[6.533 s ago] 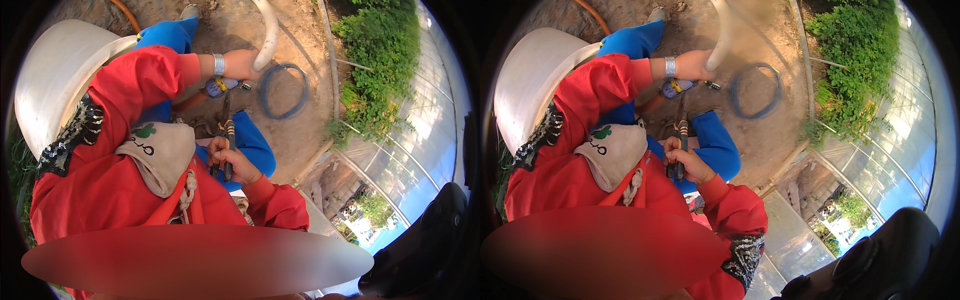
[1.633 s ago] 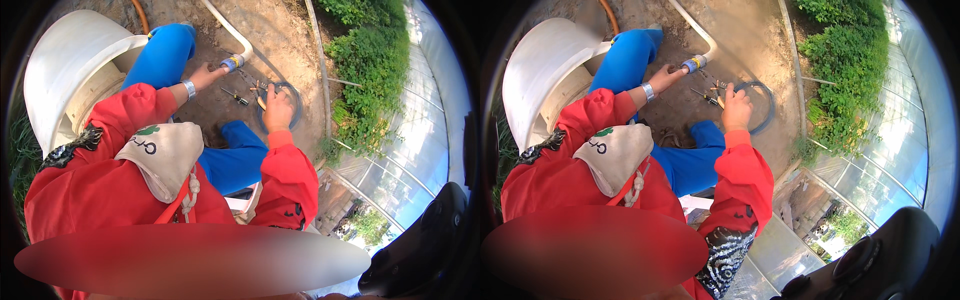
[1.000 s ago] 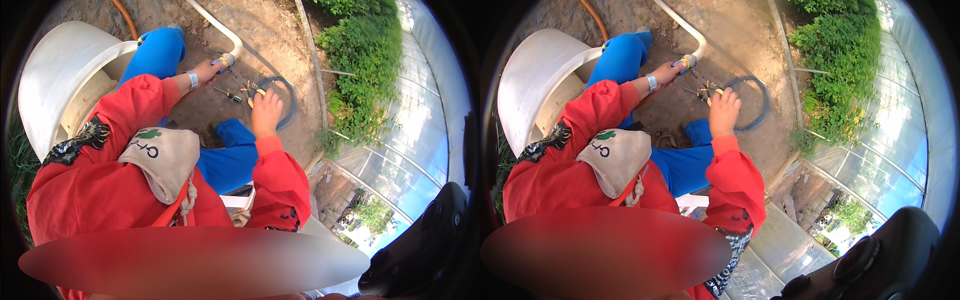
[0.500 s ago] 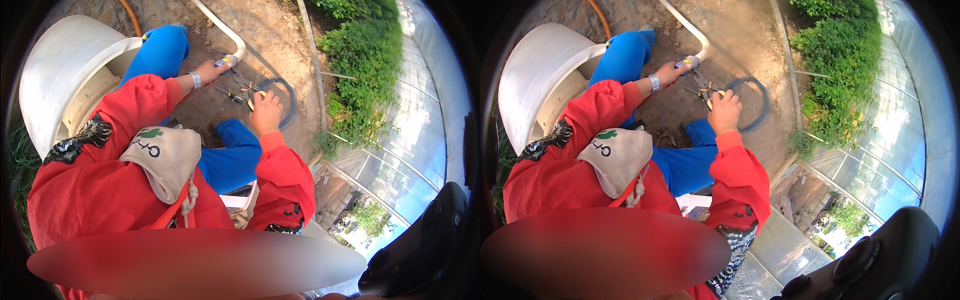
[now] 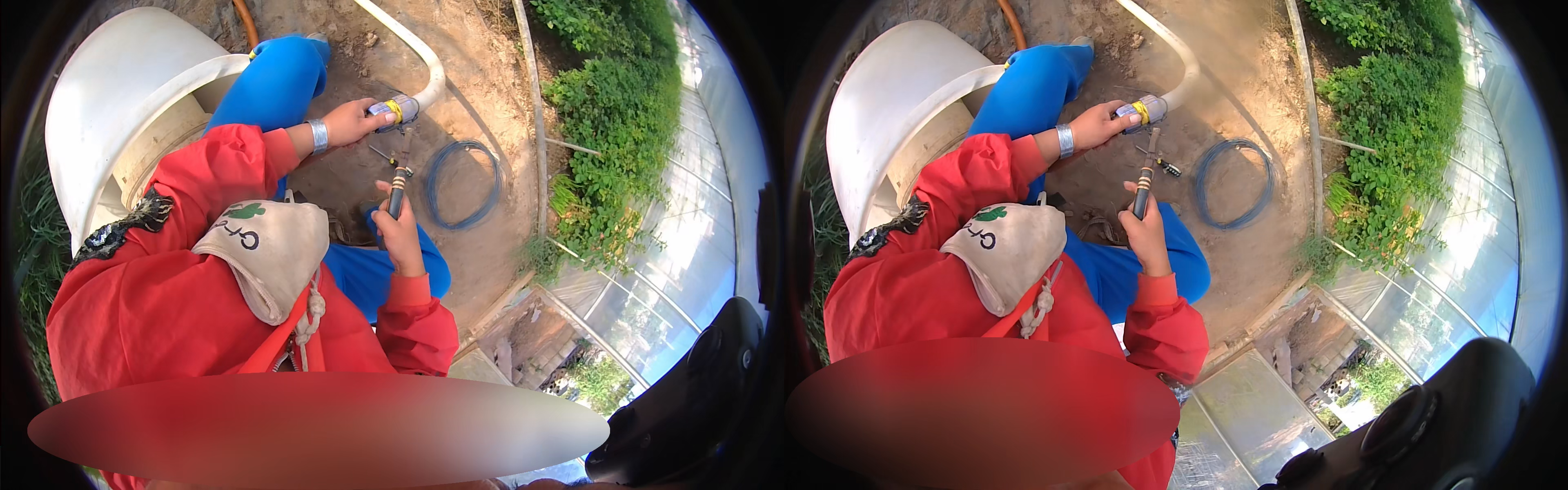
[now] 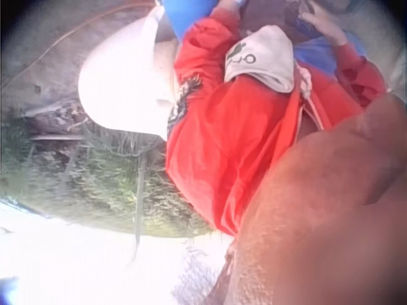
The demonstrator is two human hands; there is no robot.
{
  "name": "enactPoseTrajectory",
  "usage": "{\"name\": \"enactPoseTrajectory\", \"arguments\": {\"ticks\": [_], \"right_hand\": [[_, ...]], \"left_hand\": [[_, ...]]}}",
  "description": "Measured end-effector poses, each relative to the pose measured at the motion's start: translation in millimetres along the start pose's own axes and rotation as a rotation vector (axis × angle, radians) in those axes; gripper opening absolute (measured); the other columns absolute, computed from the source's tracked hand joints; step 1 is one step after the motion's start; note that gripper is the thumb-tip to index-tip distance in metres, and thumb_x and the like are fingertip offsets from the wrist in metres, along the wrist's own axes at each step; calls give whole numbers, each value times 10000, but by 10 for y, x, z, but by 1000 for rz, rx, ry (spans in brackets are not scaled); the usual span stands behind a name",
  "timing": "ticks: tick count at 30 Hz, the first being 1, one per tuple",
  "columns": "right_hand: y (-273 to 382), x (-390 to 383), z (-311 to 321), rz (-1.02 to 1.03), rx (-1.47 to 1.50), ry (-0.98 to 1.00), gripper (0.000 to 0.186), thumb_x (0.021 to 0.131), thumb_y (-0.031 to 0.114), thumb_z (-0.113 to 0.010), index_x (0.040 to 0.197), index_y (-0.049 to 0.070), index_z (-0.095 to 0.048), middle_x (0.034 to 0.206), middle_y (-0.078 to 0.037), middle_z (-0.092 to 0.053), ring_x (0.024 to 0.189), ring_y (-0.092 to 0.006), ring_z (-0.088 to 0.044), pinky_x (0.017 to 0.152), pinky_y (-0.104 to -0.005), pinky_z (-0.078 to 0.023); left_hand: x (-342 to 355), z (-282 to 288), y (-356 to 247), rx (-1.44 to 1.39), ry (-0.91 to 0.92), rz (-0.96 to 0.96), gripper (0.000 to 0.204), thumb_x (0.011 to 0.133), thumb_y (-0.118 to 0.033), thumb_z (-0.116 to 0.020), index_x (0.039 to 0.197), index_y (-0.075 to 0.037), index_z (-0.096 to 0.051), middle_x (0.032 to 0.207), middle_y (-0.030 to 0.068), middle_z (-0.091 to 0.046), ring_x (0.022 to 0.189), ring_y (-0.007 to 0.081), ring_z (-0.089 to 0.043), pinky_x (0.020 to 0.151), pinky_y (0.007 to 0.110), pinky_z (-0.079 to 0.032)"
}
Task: The person uses pliers to cut a blue hose and then secures a connector onto a white pipe using a screwdriver. The person works on the ground in an outdoor area.
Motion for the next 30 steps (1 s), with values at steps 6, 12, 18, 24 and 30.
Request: {"name": "enactPoseTrajectory", "arguments": {"ticks": [6, 12, 18, 24, 30], "right_hand": [[-33, 108, 158, 124, -146, -68, 609, 769, 68, -537, 1372, 28, -463, 1208, -93, -488, 1119, -211, -496, 984, -300, -386], [-234, 61, -70, 354, -487, -288, 655, 727, 50, -528, 1376, 14, -449, 1320, -177, -437, 1216, -345, -447, 1042, -381, -350], [-437, 239, -136, 556, -862, -613, 587, 711, 55, -592, 1283, -26, -489, 1412, -271, -320, 1282, -442, -355, 1056, -517, -294], [-349, 466, 30, 642, -900, -561, 598, 712, 105, -628, 1292, 20, -510, 1462, -249, -279, 1348, -449, -288, 1087, -570, -237], [-38, 581, 291, 805, -1084, -514, 618, 712, 147, -660, 1308, 63, -517, 1487, -234, -263, 1383, -429, -258, 1083, -603, -235]], "left_hand": [[49, -120, 6, -79, 27, 41, 585, 922, -516, -563, 1217, -13, -516, 588, -4, -479, 417, 84, -453, 378, 248, -387], [76, -84, -17, -102, 10, 110, 586, 927, -535, -538, 1184, -8, -523, 595, -2, -479, 404, 82, -434, 373, 242, -369], [86, -94, -91, -126, 62, 158, 604, 935, -564, -496, 1174, -9, -517, 599, 4, -478, 399, 79, -425, 371, 239, -357], [76, -30, -223, -137, 93, 137, 607, 955, -574, -439, 1161, -7, -506, 571, -4, -469, 379, 80, -414, 366, 233, -358], [17, 28, -340, -219, 136, 108, 570, 945, -581, -454, 1073, -30, -519, 565, -13, -468, 366, 79, -412, 350, 233, -349]]}}
Point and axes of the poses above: each hand's wrist, its own x-axis towards the middle knuckle, its own z-axis out of the back of the hand, y = z × x, the point moved 5 cm from there along x, towards the middle knuckle
